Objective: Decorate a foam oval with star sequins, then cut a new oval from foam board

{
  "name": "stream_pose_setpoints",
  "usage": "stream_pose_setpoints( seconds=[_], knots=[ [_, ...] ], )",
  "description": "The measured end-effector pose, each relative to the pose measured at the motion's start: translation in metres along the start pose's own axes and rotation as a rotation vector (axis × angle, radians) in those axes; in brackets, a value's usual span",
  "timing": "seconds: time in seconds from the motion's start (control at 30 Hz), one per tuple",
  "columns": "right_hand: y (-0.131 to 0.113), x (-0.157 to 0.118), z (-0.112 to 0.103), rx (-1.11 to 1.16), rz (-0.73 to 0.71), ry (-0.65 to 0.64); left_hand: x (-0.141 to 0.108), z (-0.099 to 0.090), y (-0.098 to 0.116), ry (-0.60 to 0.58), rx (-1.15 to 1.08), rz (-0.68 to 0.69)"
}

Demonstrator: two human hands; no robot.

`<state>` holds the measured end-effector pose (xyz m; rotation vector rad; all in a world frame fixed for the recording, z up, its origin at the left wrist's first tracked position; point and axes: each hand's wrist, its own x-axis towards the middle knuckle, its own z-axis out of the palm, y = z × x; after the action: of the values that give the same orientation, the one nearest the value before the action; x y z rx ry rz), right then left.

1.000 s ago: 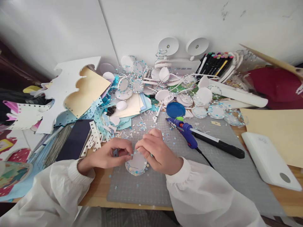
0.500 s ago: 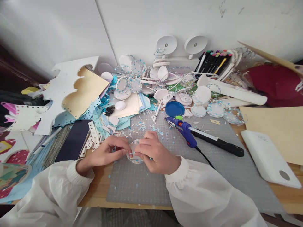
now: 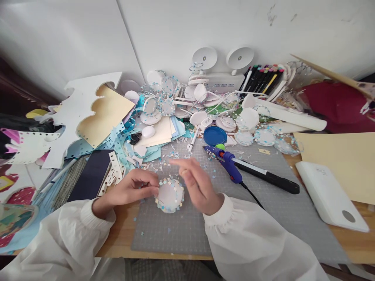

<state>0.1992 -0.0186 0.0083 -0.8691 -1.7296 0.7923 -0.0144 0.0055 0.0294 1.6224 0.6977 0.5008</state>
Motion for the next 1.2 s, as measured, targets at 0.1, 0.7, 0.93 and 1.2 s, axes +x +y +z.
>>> stream_pose_setpoints(
  seconds=[0.1,0.7,0.93,1.2],
  knots=[
    [0.006,0.003,0.001,0.121,0.122,0.287,-0.001,-0.002,-0.001,-0.101,-0.071,-0.045],
    [0.007,0.012,-0.007,0.2,0.286,0.107,0.005,0.003,-0.003,0.436,0.08,-0.01],
    [0.005,0.01,-0.006,0.258,0.215,-0.081,0.005,0.001,-0.005,0.538,-0.084,-0.031],
    [0.004,0.01,-0.001,0.105,0.179,-0.032,0.005,0.0,-0.011,0.553,-0.156,-0.047]
  ],
)
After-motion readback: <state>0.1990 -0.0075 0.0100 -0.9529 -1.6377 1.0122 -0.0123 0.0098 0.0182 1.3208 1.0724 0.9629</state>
